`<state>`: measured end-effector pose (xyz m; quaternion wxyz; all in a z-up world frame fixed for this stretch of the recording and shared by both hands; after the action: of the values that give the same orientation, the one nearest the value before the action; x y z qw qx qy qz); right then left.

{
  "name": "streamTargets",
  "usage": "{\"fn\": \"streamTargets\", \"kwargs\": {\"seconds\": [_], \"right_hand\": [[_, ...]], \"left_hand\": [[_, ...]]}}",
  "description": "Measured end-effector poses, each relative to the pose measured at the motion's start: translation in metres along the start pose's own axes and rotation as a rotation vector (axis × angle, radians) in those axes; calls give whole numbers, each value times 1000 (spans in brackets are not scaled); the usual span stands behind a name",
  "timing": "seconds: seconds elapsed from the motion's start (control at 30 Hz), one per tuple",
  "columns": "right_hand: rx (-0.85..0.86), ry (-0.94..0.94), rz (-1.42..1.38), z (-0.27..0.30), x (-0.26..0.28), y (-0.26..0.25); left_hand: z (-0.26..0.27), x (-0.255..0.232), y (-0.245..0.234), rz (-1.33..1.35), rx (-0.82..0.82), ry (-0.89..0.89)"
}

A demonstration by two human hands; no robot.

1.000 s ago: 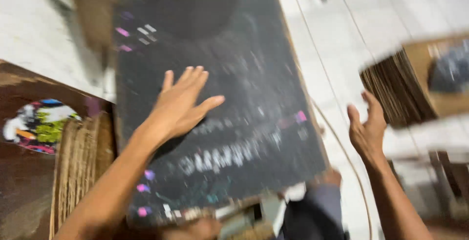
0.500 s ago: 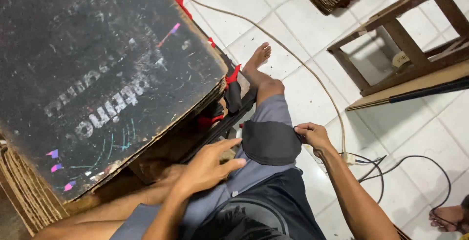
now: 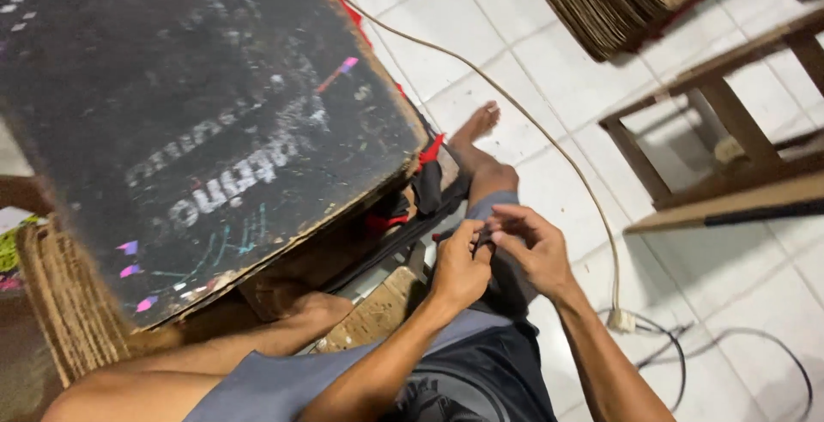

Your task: The person is placing pre-cut black fabric pieces onto a platen for screen printing, ensuring they are aligned and flat.

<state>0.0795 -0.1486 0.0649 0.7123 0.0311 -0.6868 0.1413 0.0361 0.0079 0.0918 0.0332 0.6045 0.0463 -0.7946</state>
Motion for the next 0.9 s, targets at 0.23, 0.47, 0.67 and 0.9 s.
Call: {"fn": "streamTargets", "kwargs": {"seconds": [0.23,0.47,0.67,0.9], "right_hand": [[578,-148,5,-40,85,47],[417,-627,451,-52,119,81],[450,-669,627,-87,169,110],[409,-553,666,-160,158,186]], "left_hand": [[33,-80,-103,121,-153,227],[108,-135,-207,87,-522,515],[115,-109,-285,20,-770,451],[50,-44,-345,1,-850,170]]}}
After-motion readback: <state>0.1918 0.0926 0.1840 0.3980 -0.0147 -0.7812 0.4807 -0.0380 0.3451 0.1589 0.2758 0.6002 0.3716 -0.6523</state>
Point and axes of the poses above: each hand's wrist, its own z-axis away from the middle knuckle, its own y-axis out of the palm, x = y × z, the point moved 1 cm from there along -z, towards the middle knuckle, and after that the axes turned 9 degrees about z, right-handed, at the moved point
